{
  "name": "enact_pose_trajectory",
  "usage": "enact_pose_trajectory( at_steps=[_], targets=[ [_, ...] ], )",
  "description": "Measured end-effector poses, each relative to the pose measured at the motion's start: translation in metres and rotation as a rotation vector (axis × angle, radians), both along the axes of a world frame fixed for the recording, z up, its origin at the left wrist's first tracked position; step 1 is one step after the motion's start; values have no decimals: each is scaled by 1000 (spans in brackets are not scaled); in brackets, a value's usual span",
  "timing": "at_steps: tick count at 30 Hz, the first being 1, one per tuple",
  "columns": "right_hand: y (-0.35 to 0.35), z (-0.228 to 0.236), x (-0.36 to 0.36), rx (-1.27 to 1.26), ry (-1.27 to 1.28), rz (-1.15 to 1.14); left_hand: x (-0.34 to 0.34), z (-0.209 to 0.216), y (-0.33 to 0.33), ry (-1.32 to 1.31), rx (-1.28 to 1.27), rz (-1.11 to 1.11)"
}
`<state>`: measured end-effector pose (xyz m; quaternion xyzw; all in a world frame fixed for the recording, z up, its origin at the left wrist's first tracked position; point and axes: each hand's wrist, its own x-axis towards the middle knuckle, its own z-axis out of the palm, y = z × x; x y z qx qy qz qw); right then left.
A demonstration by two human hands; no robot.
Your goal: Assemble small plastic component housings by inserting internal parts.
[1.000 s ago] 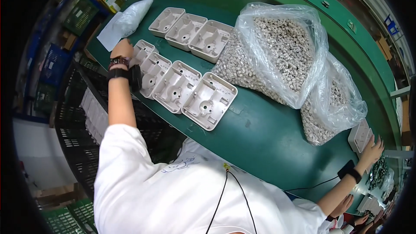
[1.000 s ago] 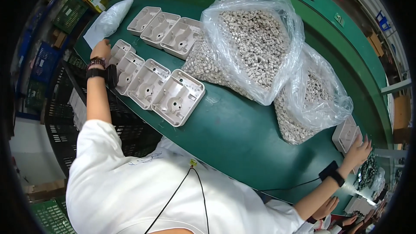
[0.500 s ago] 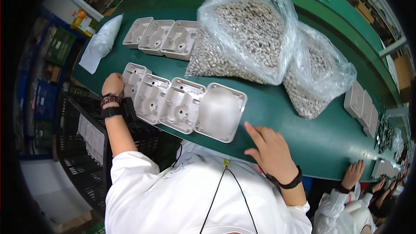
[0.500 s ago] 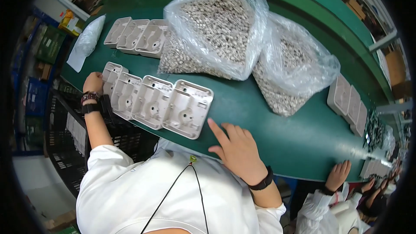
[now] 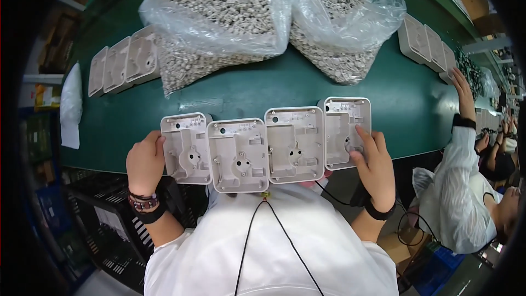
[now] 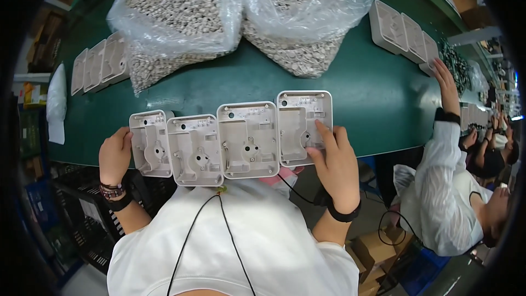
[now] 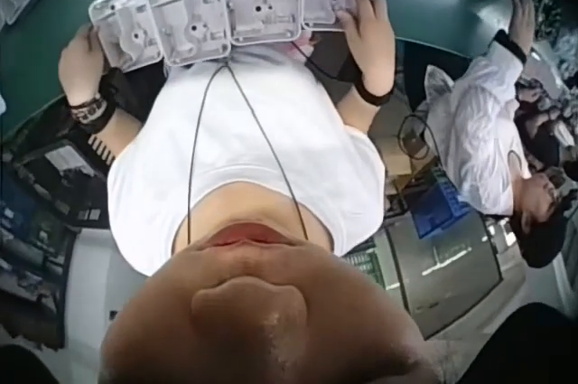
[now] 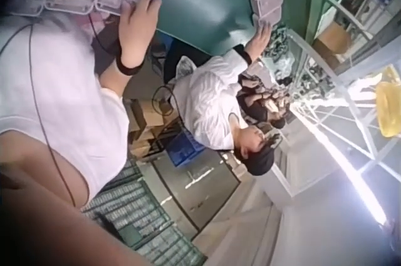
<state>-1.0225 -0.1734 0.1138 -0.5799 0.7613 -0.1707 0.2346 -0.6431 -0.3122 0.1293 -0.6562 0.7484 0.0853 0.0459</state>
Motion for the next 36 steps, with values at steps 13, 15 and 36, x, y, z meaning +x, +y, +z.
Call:
enact_pose_trajectory(
  at_steps=[13,15,36],
  targets=[
    [-16,6,6,9,25,97,-4,14,-22,179,70,34],
    [-24,4,6,5,32,99,-7,12,-29,200,49,74],
    [-69,68,41,-607,-142,518,-183,53,-15,1332,1016,-319]
  ],
)
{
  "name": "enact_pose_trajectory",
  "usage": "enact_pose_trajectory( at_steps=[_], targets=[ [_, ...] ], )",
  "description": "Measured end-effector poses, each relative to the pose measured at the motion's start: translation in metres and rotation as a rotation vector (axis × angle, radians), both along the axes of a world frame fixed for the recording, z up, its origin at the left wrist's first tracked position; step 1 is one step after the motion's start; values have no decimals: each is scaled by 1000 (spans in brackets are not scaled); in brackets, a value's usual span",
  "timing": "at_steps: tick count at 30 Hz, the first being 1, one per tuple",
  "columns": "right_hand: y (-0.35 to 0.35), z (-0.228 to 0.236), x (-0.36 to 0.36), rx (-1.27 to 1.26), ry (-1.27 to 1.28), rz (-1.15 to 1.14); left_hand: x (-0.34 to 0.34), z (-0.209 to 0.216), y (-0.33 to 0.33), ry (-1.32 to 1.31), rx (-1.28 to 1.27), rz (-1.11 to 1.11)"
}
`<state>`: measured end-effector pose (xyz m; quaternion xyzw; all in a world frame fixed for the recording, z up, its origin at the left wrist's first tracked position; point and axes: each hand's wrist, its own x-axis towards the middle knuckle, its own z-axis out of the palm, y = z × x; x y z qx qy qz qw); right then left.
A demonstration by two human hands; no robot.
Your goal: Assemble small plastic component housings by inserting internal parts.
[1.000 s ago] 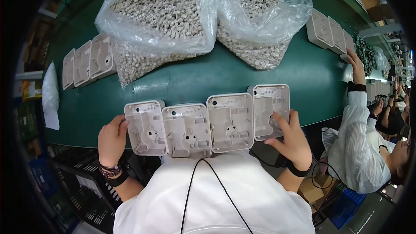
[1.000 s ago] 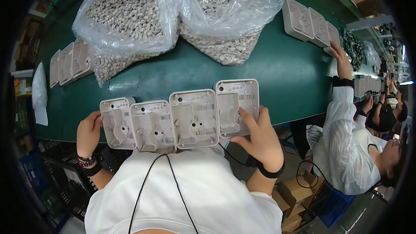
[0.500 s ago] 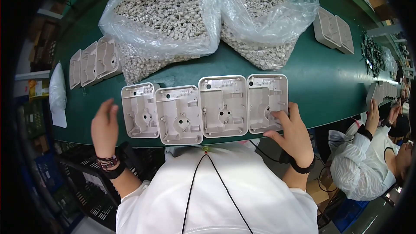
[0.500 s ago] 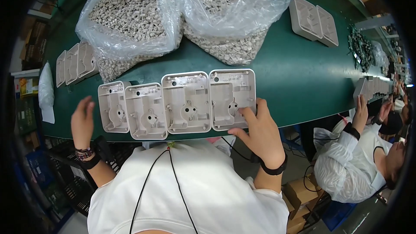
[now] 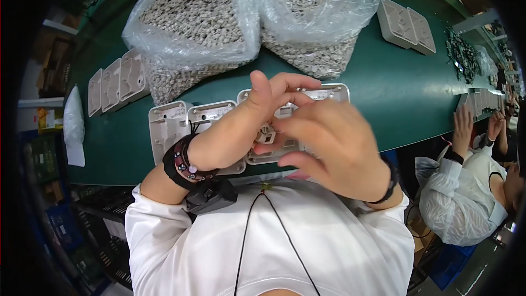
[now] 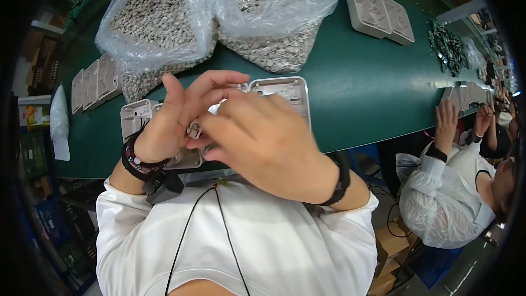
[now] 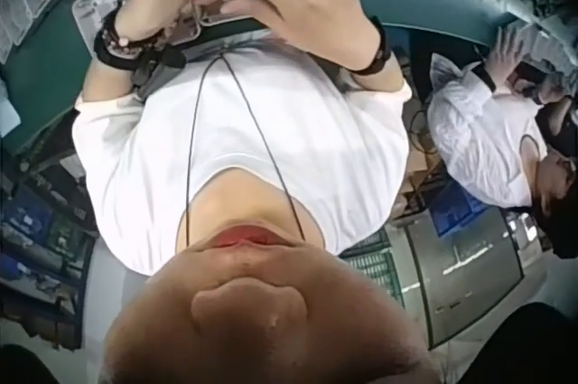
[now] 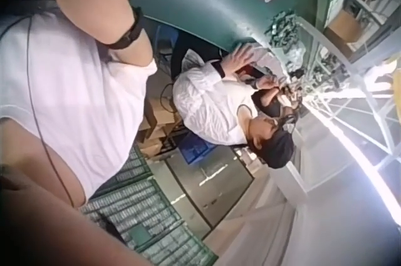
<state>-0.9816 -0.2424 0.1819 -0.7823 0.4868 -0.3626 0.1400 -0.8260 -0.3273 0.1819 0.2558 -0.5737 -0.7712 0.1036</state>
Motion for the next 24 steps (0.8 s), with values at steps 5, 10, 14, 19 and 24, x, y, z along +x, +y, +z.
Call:
enact_pose_trajectory(
  at_steps=[5,10,14,19,24],
  targets=[
    [-4,-20,1,-96,43,62,-5,-5,3,10,27,-40],
    [-9,-29,-12,-147,-129,104,-7,-14,-6,30,-3,-157],
    [0,-32,-24,56,-417,10,-3,-26,-4,70,-162,-216],
    [6,-41,-26,189,-545,-1,-5,-27,-3,56,-266,-278],
    [4,-51,-47,-138,-175,227,-13,-40,1,-32,113,-340]
  ],
)
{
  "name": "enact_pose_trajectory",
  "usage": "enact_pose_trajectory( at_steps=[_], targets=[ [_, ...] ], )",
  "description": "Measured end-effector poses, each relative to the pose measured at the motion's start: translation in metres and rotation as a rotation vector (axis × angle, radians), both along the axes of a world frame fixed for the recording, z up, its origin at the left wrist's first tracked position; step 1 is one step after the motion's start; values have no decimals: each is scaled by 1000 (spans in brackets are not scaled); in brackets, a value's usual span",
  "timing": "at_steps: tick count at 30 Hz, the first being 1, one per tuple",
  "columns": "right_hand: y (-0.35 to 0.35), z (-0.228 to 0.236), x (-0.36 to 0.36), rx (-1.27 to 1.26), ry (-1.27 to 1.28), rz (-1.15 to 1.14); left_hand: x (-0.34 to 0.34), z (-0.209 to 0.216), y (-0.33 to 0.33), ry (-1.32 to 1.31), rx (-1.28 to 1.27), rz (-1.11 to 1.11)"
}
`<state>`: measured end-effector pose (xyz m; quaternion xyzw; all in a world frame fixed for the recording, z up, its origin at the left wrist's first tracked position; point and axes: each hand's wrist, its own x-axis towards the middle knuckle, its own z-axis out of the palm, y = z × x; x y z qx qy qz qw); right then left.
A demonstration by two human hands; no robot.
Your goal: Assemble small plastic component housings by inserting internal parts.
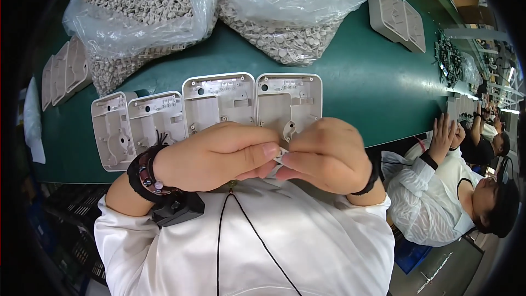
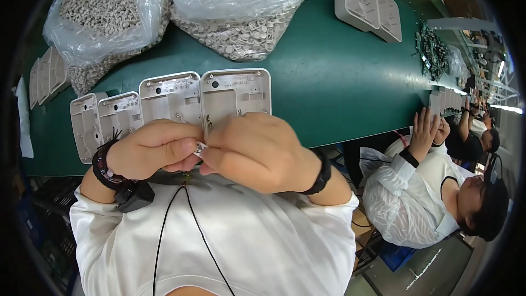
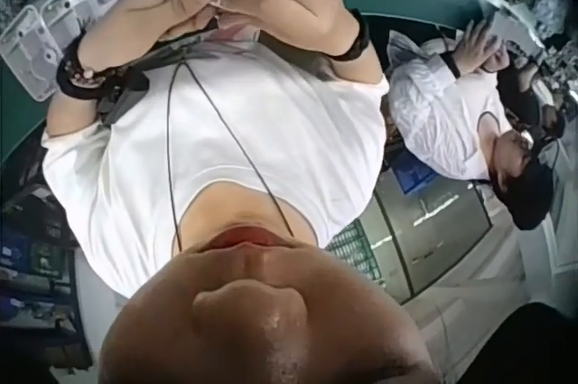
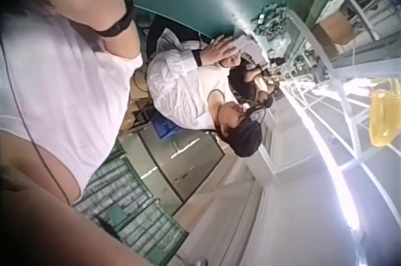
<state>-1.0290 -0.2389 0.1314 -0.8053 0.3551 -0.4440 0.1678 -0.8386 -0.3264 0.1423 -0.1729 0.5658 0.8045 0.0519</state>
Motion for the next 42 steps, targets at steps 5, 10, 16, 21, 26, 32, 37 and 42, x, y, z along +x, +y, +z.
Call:
enact_pose_trajectory(
  at_steps=[5,10,16,21,26,32,37,42],
  targets=[
    [-7,41,-28,-152,333,-23,-4,-8,6,114,-258,45],
    [-56,17,-57,-133,507,-140,5,-18,5,-91,-1337,-16],
    [-79,-15,-43,75,598,143,11,-20,12,-200,-1500,-111],
    [-90,-27,-34,145,687,254,12,-18,10,-194,-1475,-138],
    [-82,-21,-36,119,625,162,16,-15,11,-200,-1447,-120],
    [-81,22,-24,206,376,38,31,-6,-2,-7,-580,403],
    [-71,49,36,119,362,86,35,15,-9,-28,-271,597],
    [-74,36,64,-23,362,31,44,18,-8,206,-128,603]
  ],
)
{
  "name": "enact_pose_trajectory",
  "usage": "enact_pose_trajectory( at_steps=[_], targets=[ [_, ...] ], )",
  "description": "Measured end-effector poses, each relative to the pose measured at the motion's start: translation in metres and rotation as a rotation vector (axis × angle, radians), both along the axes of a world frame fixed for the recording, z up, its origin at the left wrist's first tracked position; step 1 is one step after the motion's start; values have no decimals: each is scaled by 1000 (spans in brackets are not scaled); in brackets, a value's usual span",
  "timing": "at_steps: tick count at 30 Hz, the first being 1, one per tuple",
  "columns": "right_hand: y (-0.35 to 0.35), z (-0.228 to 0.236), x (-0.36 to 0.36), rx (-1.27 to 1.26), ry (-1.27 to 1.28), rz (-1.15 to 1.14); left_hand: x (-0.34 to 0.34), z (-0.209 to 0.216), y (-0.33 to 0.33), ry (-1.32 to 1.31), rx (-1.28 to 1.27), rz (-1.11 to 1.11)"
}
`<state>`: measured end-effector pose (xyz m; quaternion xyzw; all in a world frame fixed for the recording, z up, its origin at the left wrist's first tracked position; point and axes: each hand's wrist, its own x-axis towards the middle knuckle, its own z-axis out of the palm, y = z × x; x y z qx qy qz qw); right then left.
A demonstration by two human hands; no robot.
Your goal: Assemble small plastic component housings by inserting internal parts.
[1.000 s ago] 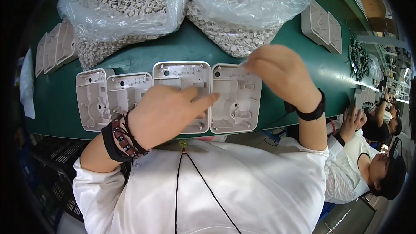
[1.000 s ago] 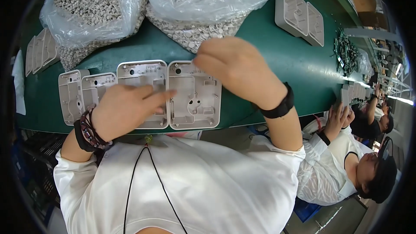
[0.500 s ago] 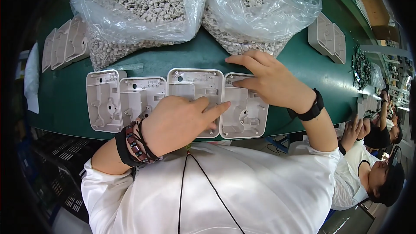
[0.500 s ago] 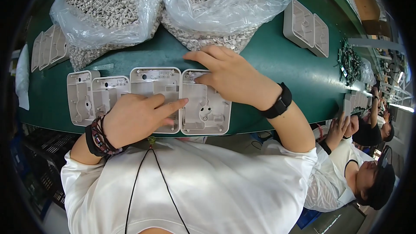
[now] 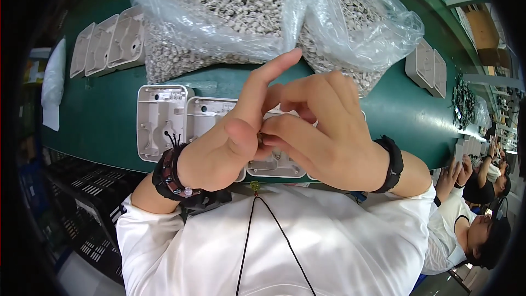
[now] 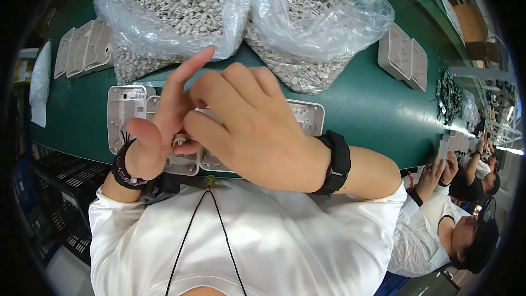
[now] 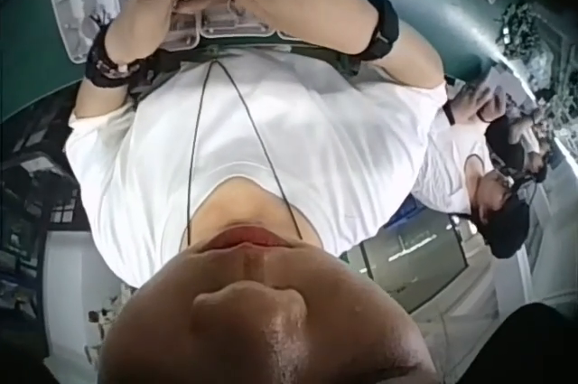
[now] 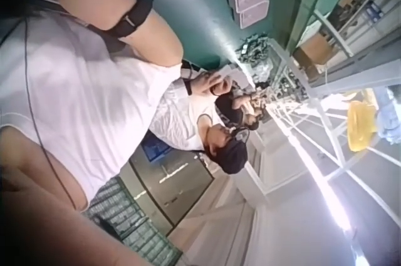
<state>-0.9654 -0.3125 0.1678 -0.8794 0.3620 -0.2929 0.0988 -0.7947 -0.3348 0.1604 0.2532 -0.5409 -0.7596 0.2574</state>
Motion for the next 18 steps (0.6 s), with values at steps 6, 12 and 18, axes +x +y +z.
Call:
enact_pose_trajectory(
  at_steps=[6,12,18],
  targets=[
    [-7,6,12,173,-62,-67,8,-5,3,-85,-146,152],
    [-14,11,5,158,-75,-50,35,-20,-5,-301,-462,17],
    [-5,-11,7,380,-240,154,41,-26,-4,-308,-627,-73]
  ],
)
